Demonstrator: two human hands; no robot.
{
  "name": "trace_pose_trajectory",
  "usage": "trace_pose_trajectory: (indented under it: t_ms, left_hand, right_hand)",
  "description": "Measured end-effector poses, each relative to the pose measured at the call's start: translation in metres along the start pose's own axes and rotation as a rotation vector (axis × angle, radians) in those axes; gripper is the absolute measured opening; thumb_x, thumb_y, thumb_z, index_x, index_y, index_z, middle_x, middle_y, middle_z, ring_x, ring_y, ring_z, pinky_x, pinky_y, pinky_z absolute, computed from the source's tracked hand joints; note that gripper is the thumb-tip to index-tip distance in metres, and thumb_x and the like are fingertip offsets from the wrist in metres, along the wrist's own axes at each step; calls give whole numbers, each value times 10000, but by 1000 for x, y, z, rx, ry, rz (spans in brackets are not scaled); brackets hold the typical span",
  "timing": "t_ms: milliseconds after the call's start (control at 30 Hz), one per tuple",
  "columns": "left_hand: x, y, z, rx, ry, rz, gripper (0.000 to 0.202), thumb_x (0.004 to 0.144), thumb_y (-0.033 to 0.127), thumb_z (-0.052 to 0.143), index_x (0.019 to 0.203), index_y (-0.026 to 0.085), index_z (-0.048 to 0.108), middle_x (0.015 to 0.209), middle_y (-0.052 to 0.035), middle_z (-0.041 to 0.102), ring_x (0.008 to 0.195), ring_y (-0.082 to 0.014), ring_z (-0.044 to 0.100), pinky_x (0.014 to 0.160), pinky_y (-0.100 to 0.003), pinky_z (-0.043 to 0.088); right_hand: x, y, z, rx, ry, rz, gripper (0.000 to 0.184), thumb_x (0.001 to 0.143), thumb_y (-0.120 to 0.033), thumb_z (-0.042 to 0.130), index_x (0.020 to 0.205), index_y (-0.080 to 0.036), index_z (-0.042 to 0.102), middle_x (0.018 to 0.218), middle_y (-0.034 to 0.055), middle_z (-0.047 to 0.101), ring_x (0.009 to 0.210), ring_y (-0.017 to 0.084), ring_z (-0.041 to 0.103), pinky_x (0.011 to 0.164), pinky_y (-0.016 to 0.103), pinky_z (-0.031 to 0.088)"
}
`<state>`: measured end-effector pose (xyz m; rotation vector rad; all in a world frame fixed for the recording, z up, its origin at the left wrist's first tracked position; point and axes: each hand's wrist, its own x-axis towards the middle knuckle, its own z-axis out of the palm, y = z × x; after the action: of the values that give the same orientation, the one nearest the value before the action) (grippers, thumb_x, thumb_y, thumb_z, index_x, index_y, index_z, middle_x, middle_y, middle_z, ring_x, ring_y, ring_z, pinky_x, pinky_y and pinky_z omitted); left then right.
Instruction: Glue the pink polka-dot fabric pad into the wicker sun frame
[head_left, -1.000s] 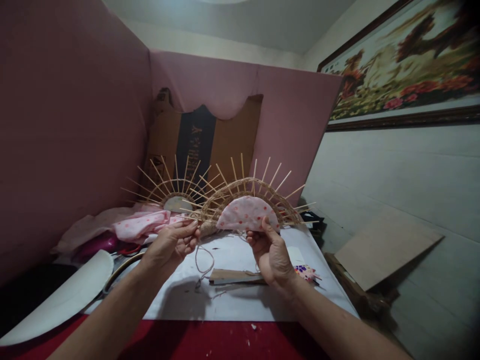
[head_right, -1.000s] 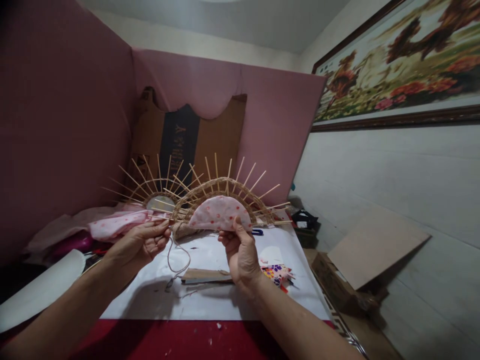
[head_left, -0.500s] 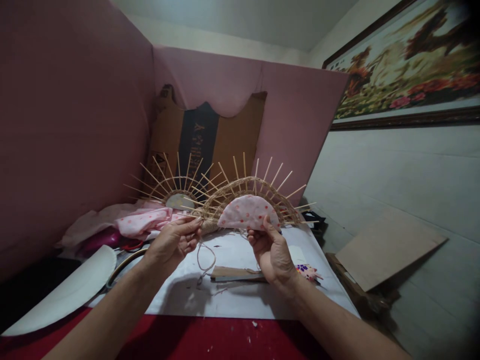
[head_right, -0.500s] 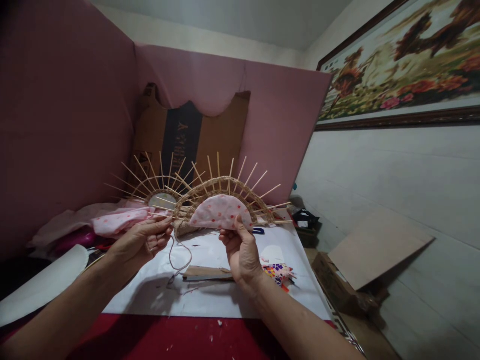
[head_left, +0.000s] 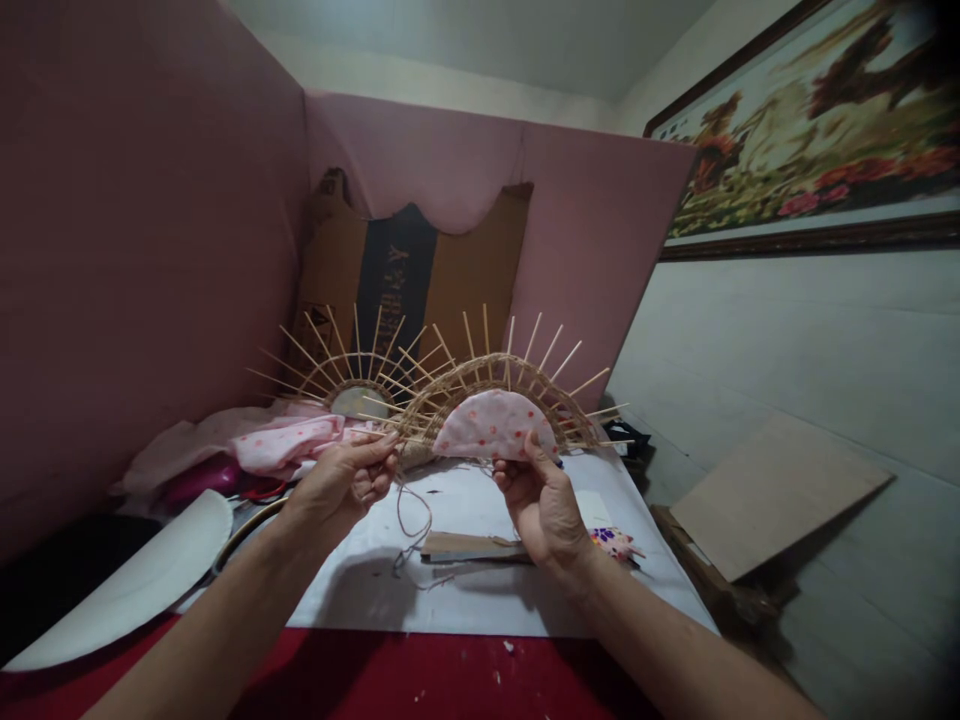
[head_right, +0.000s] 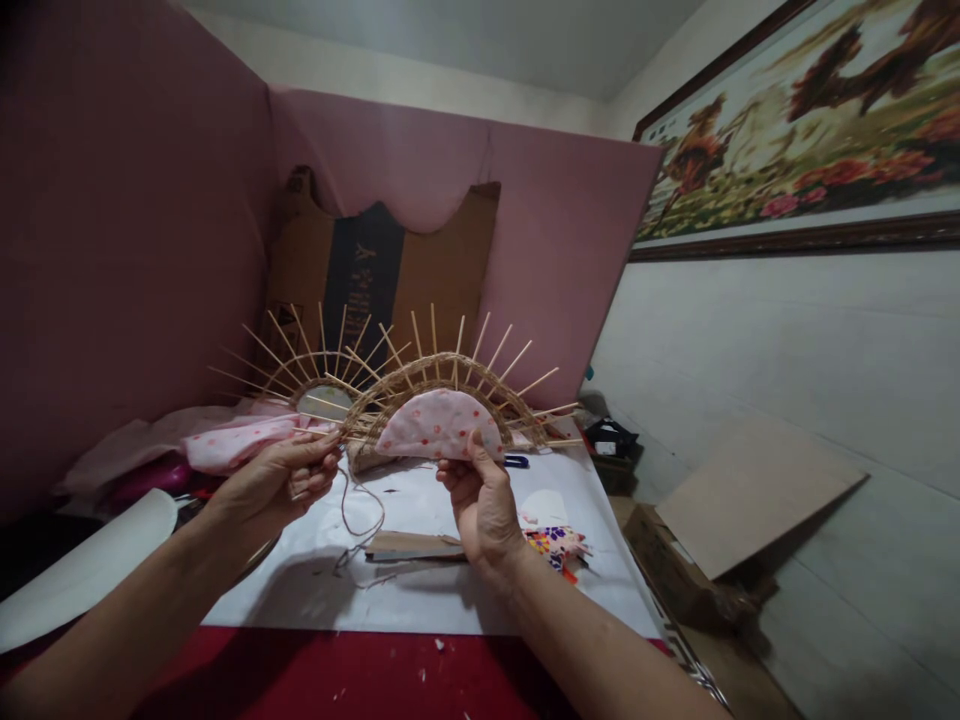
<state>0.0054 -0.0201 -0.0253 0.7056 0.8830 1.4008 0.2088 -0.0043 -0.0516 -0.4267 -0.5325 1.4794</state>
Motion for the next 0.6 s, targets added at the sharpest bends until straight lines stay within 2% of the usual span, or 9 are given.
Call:
trace_pose_trajectory:
  t_ms: [200,433,500,600]
  left_hand:
    - [-1,0,0,1,-19,17,136,700,-38,581,715,97,567,577,-25,567,440,-50,508,374,-109,373]
    - [1,-1,-2,25,-89,45,136,631,-10,636,697,100,589,604,-26,597,367,-27,415,327,-121,272]
    - [1,-1,-2,67,-98,92,116,610,43,686,672,99,604,596,-22,600,373,-35,428,331,-130,266]
    - [1,-1,-1,182,-82,246,146,564,146,754,655,110,645,537,0,581,369,-46,416,330,-148,241]
  right_hand:
    - [0,0,0,8,20,7,211,583,-219,815,691,-158,645,580,15,680,512,115,605,472,186,508]
    - [1,-1,-2,33,43,31,187,641,-245,786,708,-155,637,598,13,678,513,111,606,460,184,510]
    - [1,-2,-2,35,41,36,186,647,-243,782,728,-157,639,612,13,682,509,111,605,448,182,505]
    - [3,-6,-1,48,49,49,189,640,-235,782,718,-159,626,598,11,677,492,112,597,419,178,489]
